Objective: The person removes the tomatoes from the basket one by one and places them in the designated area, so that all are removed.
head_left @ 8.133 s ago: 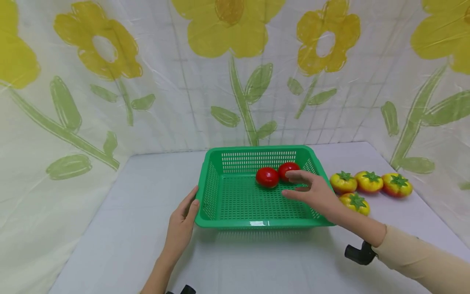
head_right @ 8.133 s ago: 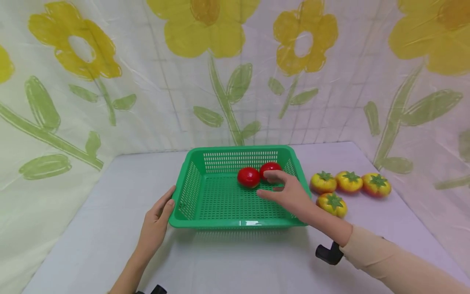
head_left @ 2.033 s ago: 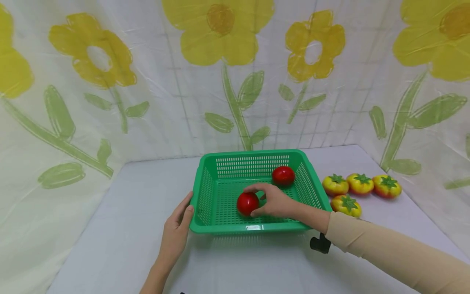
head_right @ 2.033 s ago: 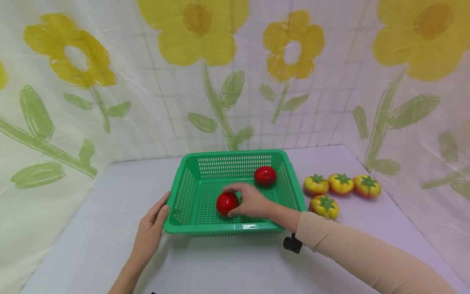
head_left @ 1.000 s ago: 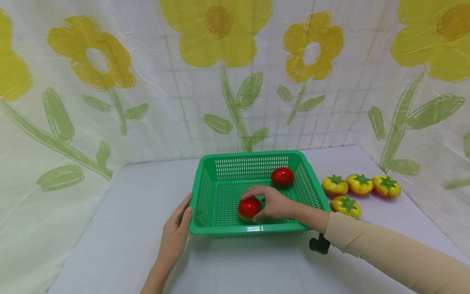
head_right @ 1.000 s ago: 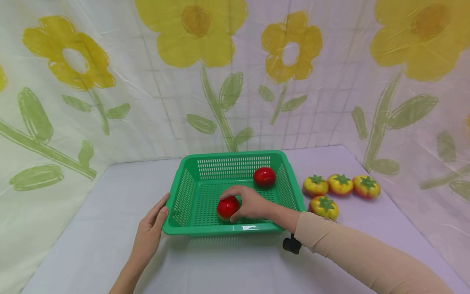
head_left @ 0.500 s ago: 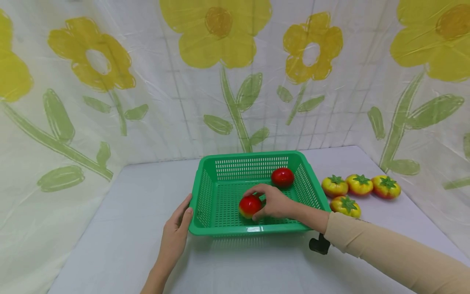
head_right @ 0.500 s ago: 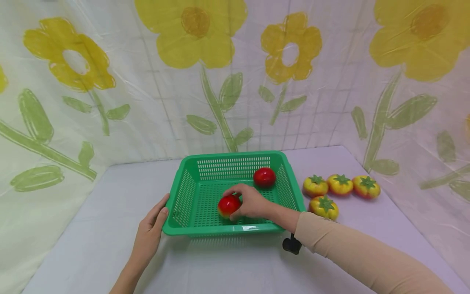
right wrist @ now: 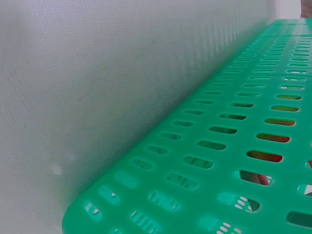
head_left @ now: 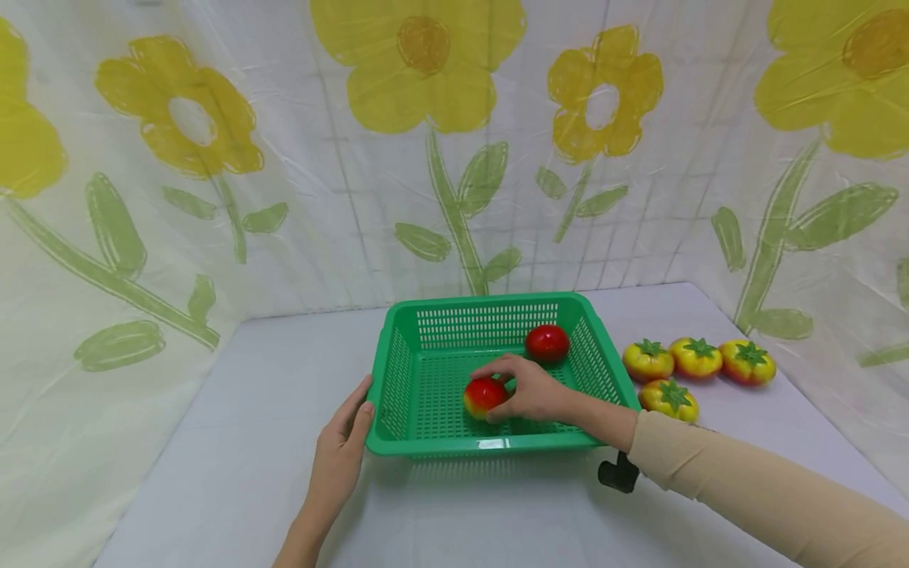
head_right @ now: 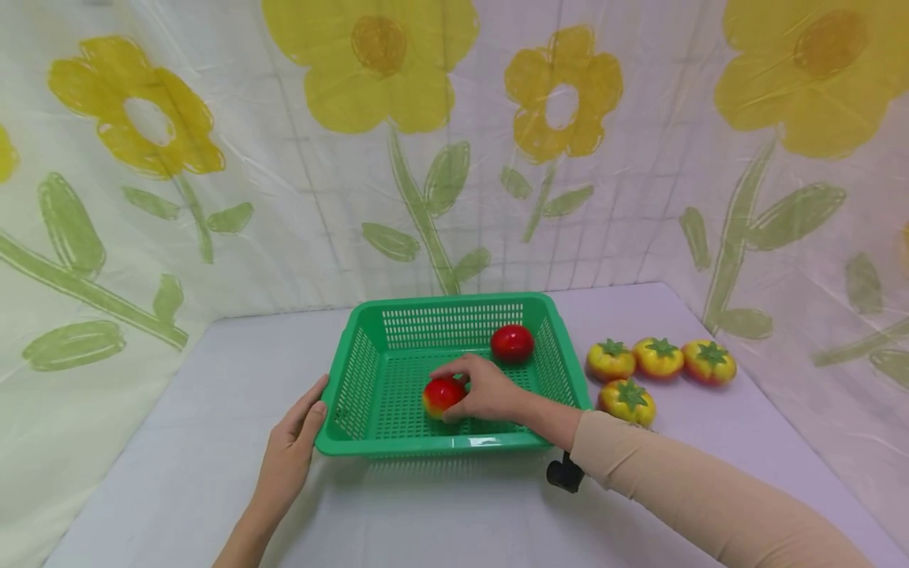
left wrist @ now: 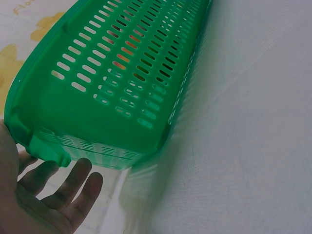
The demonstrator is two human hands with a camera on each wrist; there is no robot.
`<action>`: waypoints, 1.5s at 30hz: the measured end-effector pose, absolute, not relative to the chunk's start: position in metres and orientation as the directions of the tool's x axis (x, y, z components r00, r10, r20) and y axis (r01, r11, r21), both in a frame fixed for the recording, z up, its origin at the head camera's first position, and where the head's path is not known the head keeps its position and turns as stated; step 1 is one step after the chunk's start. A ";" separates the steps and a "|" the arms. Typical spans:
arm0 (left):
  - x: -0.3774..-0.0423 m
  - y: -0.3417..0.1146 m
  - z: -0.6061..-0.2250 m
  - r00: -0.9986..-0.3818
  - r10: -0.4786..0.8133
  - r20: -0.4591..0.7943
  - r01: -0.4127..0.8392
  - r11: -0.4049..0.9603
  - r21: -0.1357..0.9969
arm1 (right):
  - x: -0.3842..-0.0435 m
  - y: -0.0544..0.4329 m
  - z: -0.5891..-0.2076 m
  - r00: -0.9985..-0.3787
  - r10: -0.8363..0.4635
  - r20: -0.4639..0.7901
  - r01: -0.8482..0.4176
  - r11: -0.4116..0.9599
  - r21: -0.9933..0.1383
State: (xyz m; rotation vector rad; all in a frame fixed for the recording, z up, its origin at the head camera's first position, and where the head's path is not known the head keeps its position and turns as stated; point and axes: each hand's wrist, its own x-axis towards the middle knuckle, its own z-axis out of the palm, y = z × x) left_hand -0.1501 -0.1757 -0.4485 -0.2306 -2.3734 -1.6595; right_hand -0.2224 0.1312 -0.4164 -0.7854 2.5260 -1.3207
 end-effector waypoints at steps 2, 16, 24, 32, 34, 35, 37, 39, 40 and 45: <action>-0.150 -0.176 -0.449 -0.960 -0.005 0.279 0.261 0.342 0.903 | -0.222 0.131 -0.417 -0.845 -0.529 0.082 -0.369 0.465 -0.805; -0.151 -0.176 -0.450 -0.959 -0.007 0.282 0.262 0.346 0.901 | -0.224 0.131 -0.414 -0.845 -0.531 0.060 -0.335 0.439 -0.834; -0.150 -0.176 -0.450 -0.961 -0.010 0.278 0.257 0.344 0.903 | -0.224 0.132 -0.413 -0.851 -0.518 0.082 -0.344 0.433 -0.833; -0.152 -0.176 -0.452 -0.958 -0.011 0.286 0.263 0.356 0.896 | -0.223 0.132 -0.412 -0.869 -0.488 0.084 -0.335 0.454 -0.825; -0.151 -0.176 -0.451 -0.959 -0.012 0.284 0.261 0.355 0.898 | -0.223 0.132 -0.412 -0.871 -0.483 0.088 -0.335 0.454 -0.826; -0.151 -0.175 -0.450 -0.958 -0.011 0.286 0.264 0.352 0.898 | -0.223 0.132 -0.412 -0.872 -0.482 0.089 -0.335 0.453 -0.827; -0.150 -0.175 -0.450 -0.958 -0.008 0.287 0.267 0.346 0.900 | -0.223 0.132 -0.412 -0.874 -0.477 0.093 -0.335 0.452 -0.827; -0.150 -0.175 -0.450 -0.959 -0.007 0.285 0.265 0.344 0.901 | -0.223 0.132 -0.412 -0.877 -0.471 0.093 -0.331 0.454 -0.827; -0.150 -0.175 -0.450 -0.958 -0.006 0.286 0.266 0.345 0.900 | -0.223 0.132 -0.412 -0.878 -0.469 0.094 -0.330 0.452 -0.829; -0.152 -0.175 -0.449 -0.954 -0.010 0.298 0.274 0.363 0.890 | -0.225 0.132 -0.407 -0.893 -0.438 0.100 -0.313 0.448 -0.838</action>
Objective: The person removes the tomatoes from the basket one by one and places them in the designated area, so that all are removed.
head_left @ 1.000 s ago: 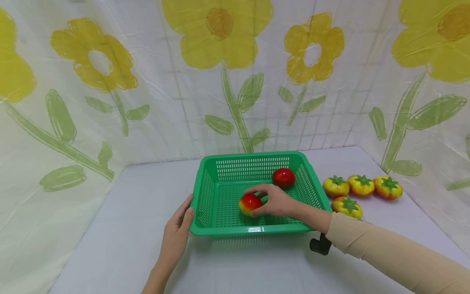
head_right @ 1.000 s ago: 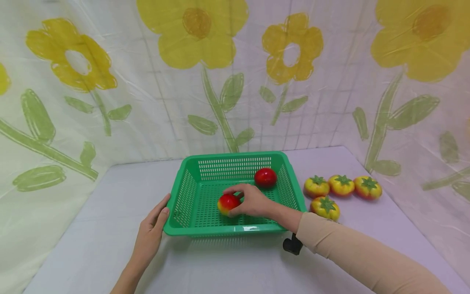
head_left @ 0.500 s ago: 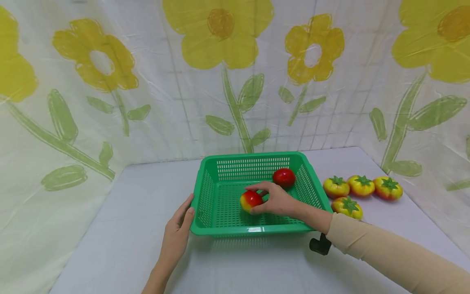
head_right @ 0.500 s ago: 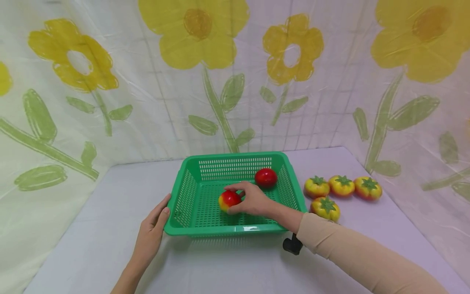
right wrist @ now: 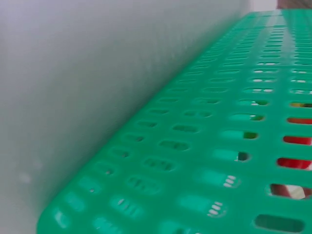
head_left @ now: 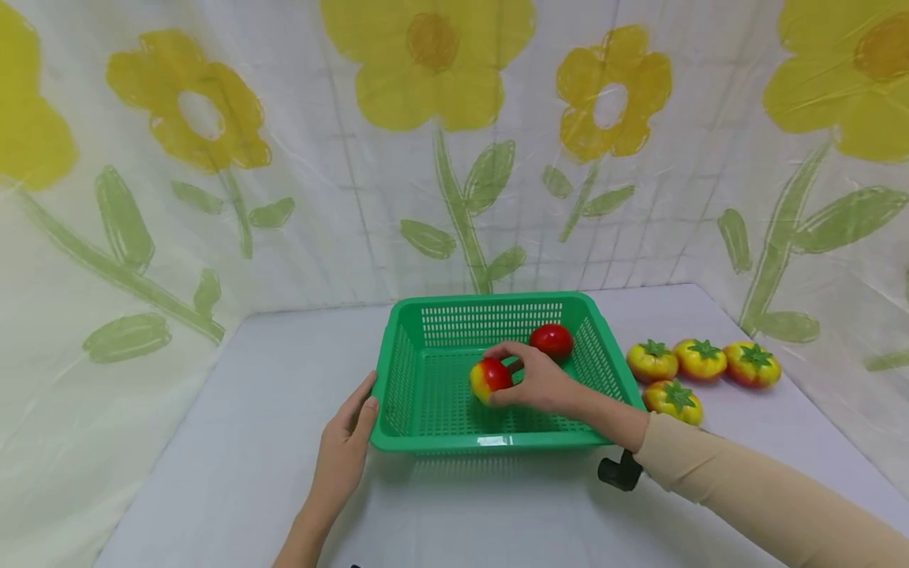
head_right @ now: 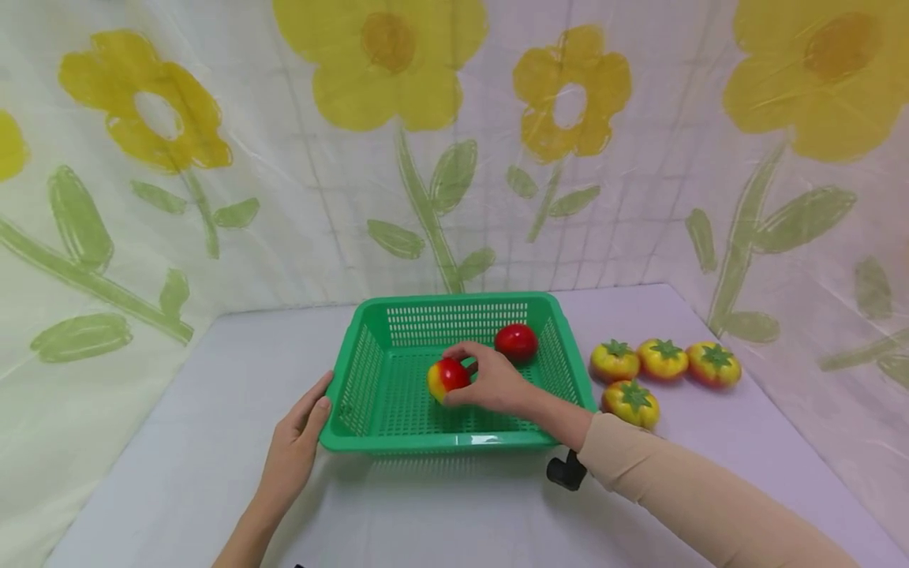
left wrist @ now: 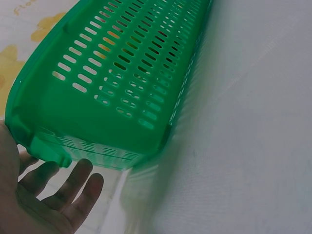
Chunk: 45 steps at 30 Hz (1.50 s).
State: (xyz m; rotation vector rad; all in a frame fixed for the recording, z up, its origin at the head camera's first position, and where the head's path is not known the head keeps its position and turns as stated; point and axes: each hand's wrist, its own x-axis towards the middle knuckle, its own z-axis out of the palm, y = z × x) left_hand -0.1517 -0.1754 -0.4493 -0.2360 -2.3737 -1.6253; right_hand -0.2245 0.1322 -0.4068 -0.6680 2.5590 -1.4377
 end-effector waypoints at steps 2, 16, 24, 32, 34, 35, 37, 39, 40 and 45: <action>-0.153 -0.176 -0.449 -0.951 -0.010 0.308 0.283 0.368 0.885 | -0.224 0.132 -0.403 -0.895 -0.433 0.111 -0.318 0.443 -0.838; -0.151 -0.178 -0.449 -0.956 0.000 0.293 0.274 0.353 0.895 | -0.201 0.160 -0.395 -0.844 -0.499 0.197 -0.413 0.371 -0.832; -0.151 -0.178 -0.451 -0.953 -0.003 0.302 0.280 0.362 0.889 | -0.194 0.190 -0.387 -0.867 -0.456 0.199 -0.399 0.398 -0.826; -0.151 -0.178 -0.450 -0.952 -0.006 0.305 0.284 0.348 0.894 | -0.187 0.209 -0.380 -0.898 -0.411 0.156 -0.313 0.349 -0.883; -0.151 -0.178 -0.449 -0.952 -0.008 0.305 0.283 0.350 0.893 | -0.185 0.212 -0.381 -0.901 -0.409 0.144 -0.303 0.356 -0.884; -0.151 -0.178 -0.449 -0.953 -0.009 0.304 0.282 0.350 0.893 | -0.184 0.214 -0.381 -0.902 -0.409 0.140 -0.300 0.357 -0.885; -0.151 -0.178 -0.449 -0.953 -0.012 0.303 0.280 0.351 0.894 | -0.183 0.217 -0.382 -0.901 -0.410 0.144 -0.304 0.359 -0.882; -0.151 -0.178 -0.449 -0.953 -0.012 0.302 0.280 0.349 0.894 | -0.183 0.220 -0.382 -0.897 -0.414 0.154 -0.319 0.365 -0.875; -0.152 -0.178 -0.449 -0.953 -0.011 0.302 0.279 0.349 0.895 | -0.182 0.221 -0.381 -0.896 -0.414 0.159 -0.324 0.366 -0.872; -0.152 -0.179 -0.451 -0.952 -0.010 0.305 0.282 0.352 0.893 | -0.179 0.226 -0.379 -0.895 -0.413 0.168 -0.336 0.376 -0.863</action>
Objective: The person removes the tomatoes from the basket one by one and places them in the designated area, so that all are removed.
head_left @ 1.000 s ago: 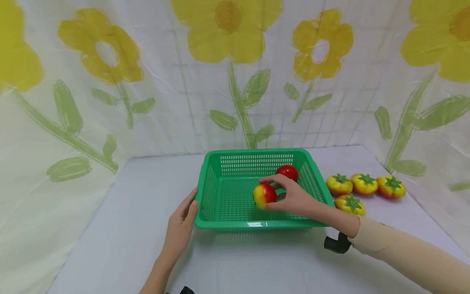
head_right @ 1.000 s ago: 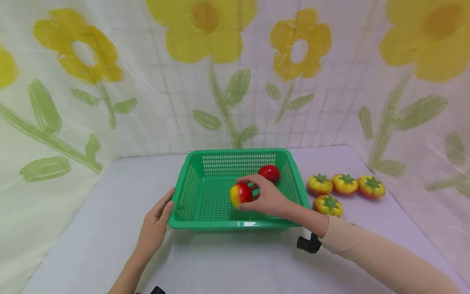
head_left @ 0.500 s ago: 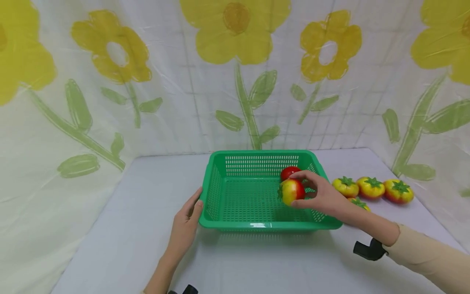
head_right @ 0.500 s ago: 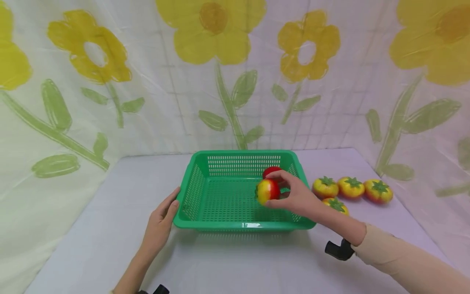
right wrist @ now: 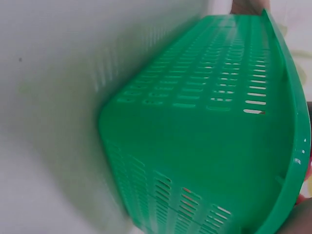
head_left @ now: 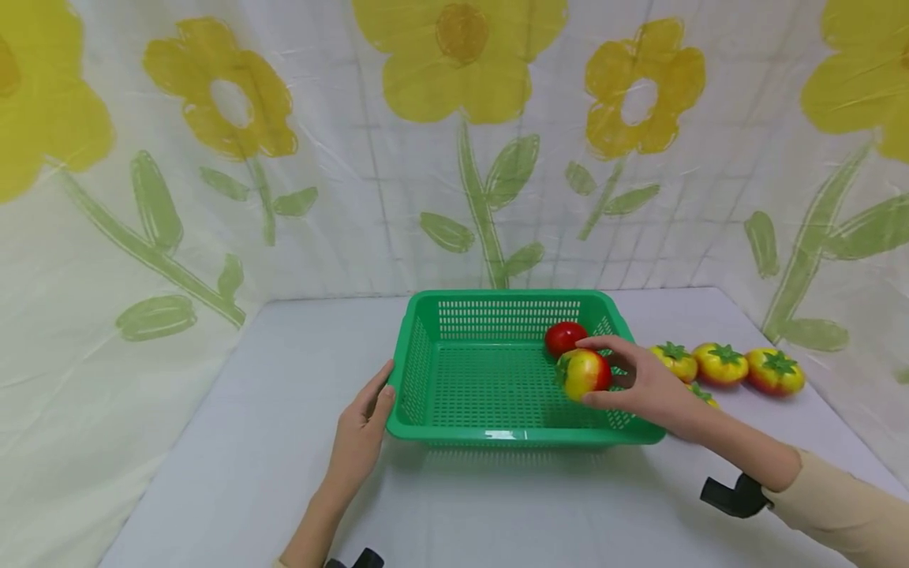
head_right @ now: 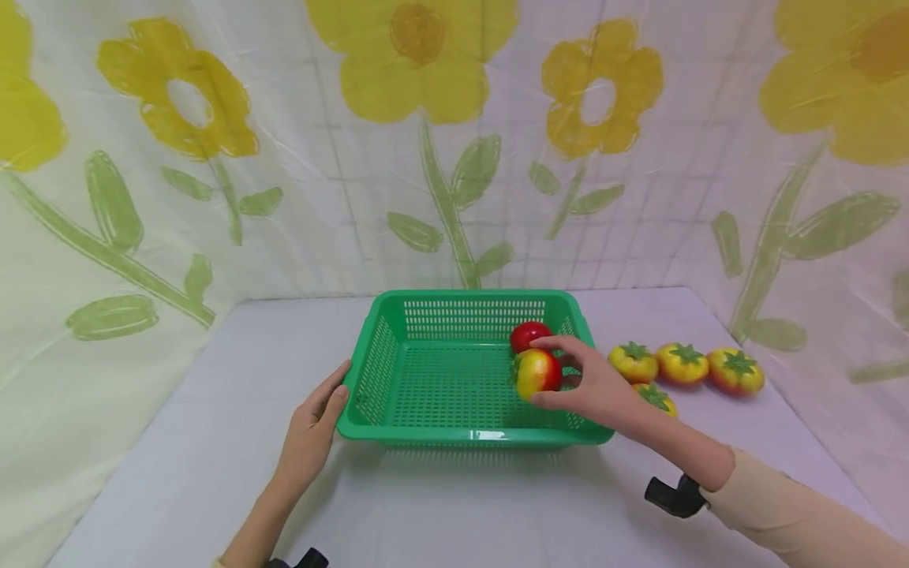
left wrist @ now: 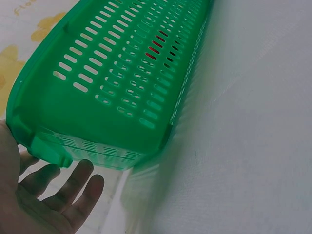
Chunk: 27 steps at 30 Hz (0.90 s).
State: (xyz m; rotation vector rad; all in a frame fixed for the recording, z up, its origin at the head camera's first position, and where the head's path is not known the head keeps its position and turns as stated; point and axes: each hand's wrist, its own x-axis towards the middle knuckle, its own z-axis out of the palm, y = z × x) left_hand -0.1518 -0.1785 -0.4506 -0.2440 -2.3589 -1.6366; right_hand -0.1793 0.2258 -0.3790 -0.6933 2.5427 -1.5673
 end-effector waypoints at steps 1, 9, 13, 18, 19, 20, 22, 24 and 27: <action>-0.152 -0.178 -0.450 -0.952 -0.009 0.306 0.283 0.351 0.892 | -0.178 0.227 -0.378 -0.897 -0.410 0.166 -0.331 0.373 -0.867; -0.152 -0.178 -0.451 -0.953 -0.016 0.301 0.276 0.360 0.891 | -0.177 0.233 -0.379 -0.897 -0.401 0.183 -0.328 0.329 -0.886; -0.151 -0.178 -0.451 -0.954 -0.020 0.300 0.273 0.360 0.892 | -0.178 0.234 -0.379 -0.893 -0.404 0.197 -0.335 0.308 -0.891; -0.151 -0.177 -0.450 -0.953 -0.021 0.301 0.275 0.354 0.894 | -0.178 0.236 -0.379 -0.890 -0.406 0.209 -0.340 0.282 -0.897; -0.151 -0.177 -0.450 -0.953 -0.021 0.301 0.275 0.353 0.894 | -0.178 0.236 -0.379 -0.889 -0.407 0.212 -0.342 0.278 -0.898; -0.151 -0.177 -0.450 -0.953 -0.021 0.302 0.276 0.352 0.894 | -0.178 0.236 -0.379 -0.888 -0.407 0.215 -0.343 0.273 -0.899; -0.150 -0.177 -0.449 -0.953 -0.019 0.303 0.277 0.351 0.894 | -0.177 0.237 -0.380 -0.888 -0.403 0.221 -0.345 0.269 -0.899; -0.150 -0.177 -0.449 -0.953 -0.020 0.303 0.277 0.352 0.894 | -0.177 0.237 -0.381 -0.891 -0.397 0.222 -0.343 0.265 -0.901; -0.150 -0.177 -0.449 -0.953 -0.021 0.302 0.276 0.352 0.894 | -0.176 0.237 -0.381 -0.897 -0.384 0.221 -0.336 0.265 -0.904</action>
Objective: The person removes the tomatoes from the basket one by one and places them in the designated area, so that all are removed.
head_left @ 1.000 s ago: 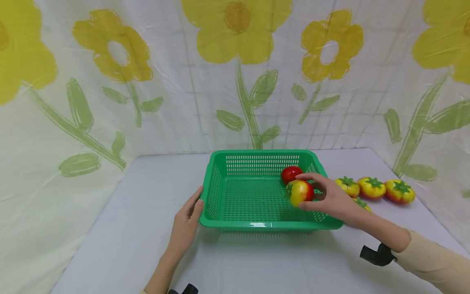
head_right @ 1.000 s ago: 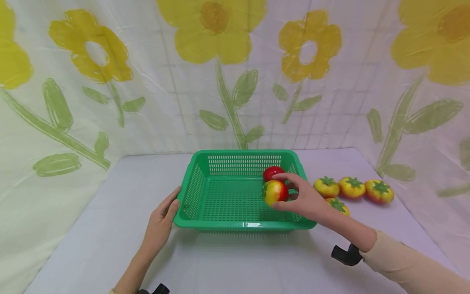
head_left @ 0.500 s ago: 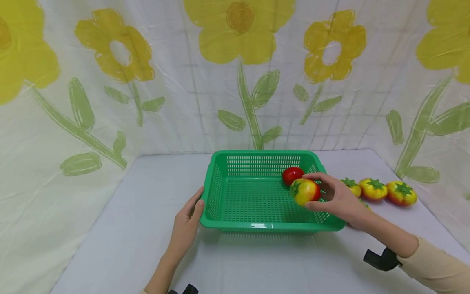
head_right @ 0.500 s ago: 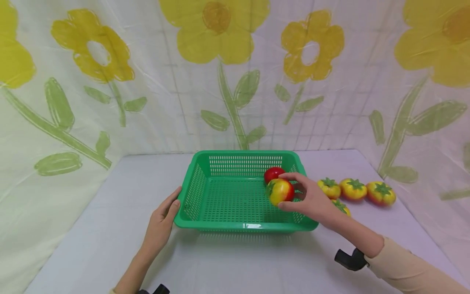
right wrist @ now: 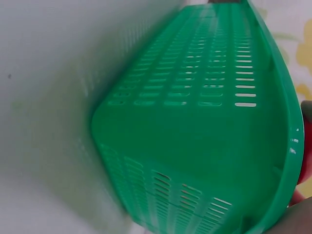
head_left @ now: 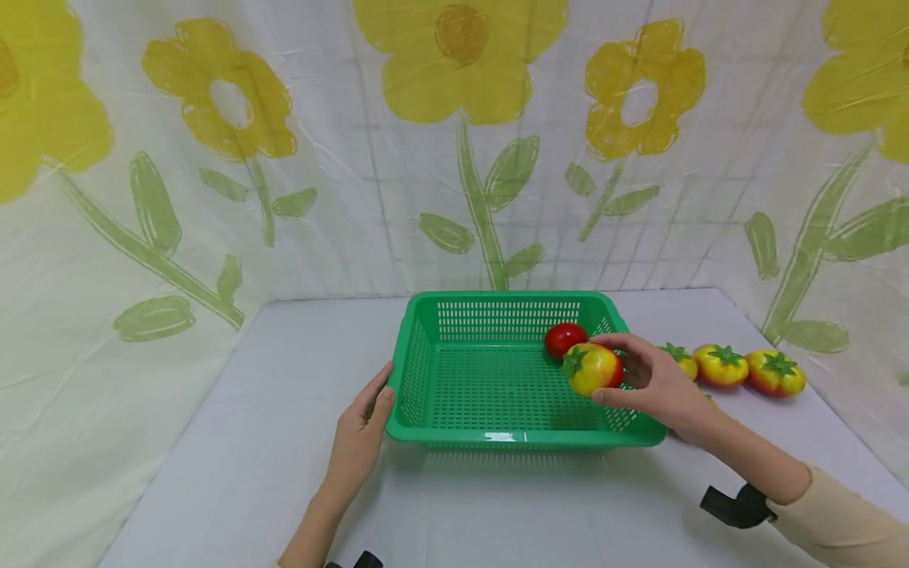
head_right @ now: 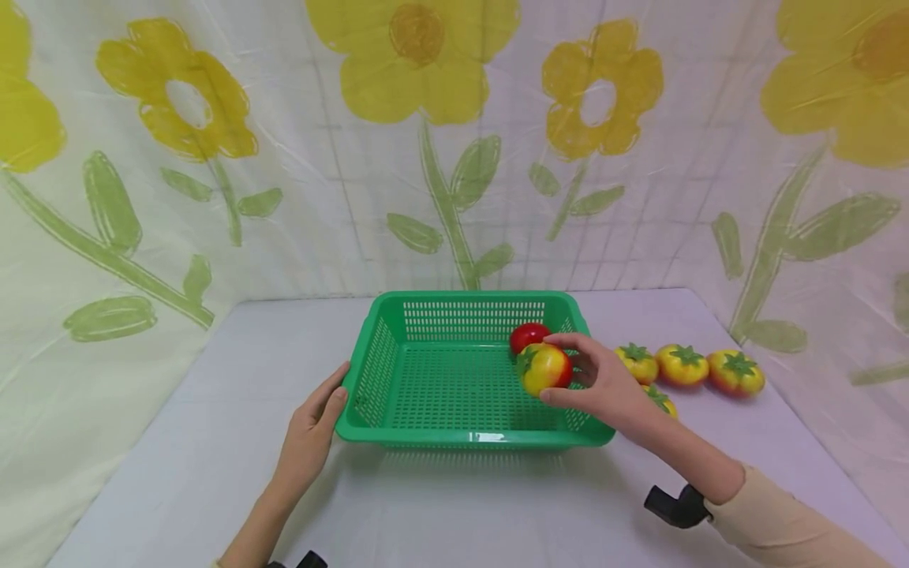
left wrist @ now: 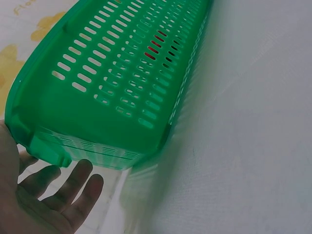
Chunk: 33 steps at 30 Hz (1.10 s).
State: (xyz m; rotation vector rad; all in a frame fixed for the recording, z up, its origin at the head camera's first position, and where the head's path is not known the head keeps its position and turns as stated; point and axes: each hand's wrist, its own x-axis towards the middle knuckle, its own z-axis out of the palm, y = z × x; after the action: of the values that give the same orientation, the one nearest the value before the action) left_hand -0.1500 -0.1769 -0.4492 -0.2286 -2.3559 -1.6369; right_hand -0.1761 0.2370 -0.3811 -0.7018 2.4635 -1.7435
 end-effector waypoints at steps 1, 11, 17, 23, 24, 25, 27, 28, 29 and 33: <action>-0.150 -0.177 -0.449 -0.953 -0.020 0.301 0.275 0.352 0.895 | -0.176 0.237 -0.381 -0.898 -0.380 0.220 -0.333 0.263 -0.905; -0.152 -0.177 -0.450 -0.957 -0.019 0.291 0.267 0.340 0.902 | -0.171 0.235 -0.381 -0.915 -0.336 0.222 -0.327 0.298 -0.897; -0.152 -0.177 -0.452 -0.956 -0.021 0.292 0.268 0.336 0.903 | -0.165 0.234 -0.383 -0.926 -0.302 0.229 -0.325 0.323 -0.889; -0.150 -0.178 -0.450 -0.956 -0.022 0.291 0.266 0.350 0.898 | -0.165 0.231 -0.388 -0.916 -0.285 0.284 -0.371 0.329 -0.868; -0.150 -0.179 -0.449 -0.956 -0.023 0.292 0.266 0.352 0.898 | -0.165 0.231 -0.389 -0.913 -0.284 0.293 -0.380 0.330 -0.864; -0.150 -0.179 -0.449 -0.955 -0.024 0.294 0.267 0.352 0.897 | -0.165 0.230 -0.389 -0.912 -0.280 0.298 -0.384 0.332 -0.862; -0.150 -0.180 -0.450 -0.954 -0.024 0.299 0.272 0.350 0.896 | -0.164 0.229 -0.390 -0.915 -0.266 0.304 -0.383 0.329 -0.863; -0.151 -0.180 -0.450 -0.953 -0.020 0.301 0.276 0.349 0.896 | -0.163 0.229 -0.391 -0.919 -0.255 0.302 -0.376 0.327 -0.867; -0.152 -0.180 -0.451 -0.952 -0.014 0.305 0.281 0.348 0.894 | -0.162 0.229 -0.391 -0.923 -0.241 0.299 -0.367 0.322 -0.873; -0.151 -0.180 -0.451 -0.951 -0.002 0.310 0.290 0.349 0.891 | -0.157 0.230 -0.392 -0.935 -0.203 0.292 -0.345 0.312 -0.885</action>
State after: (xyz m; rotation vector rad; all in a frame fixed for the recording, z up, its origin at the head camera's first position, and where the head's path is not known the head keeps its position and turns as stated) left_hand -0.1509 -0.1798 -0.4508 -0.2575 -2.3569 -1.6381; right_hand -0.1575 0.2301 -0.3918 -0.5550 2.6439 -1.8390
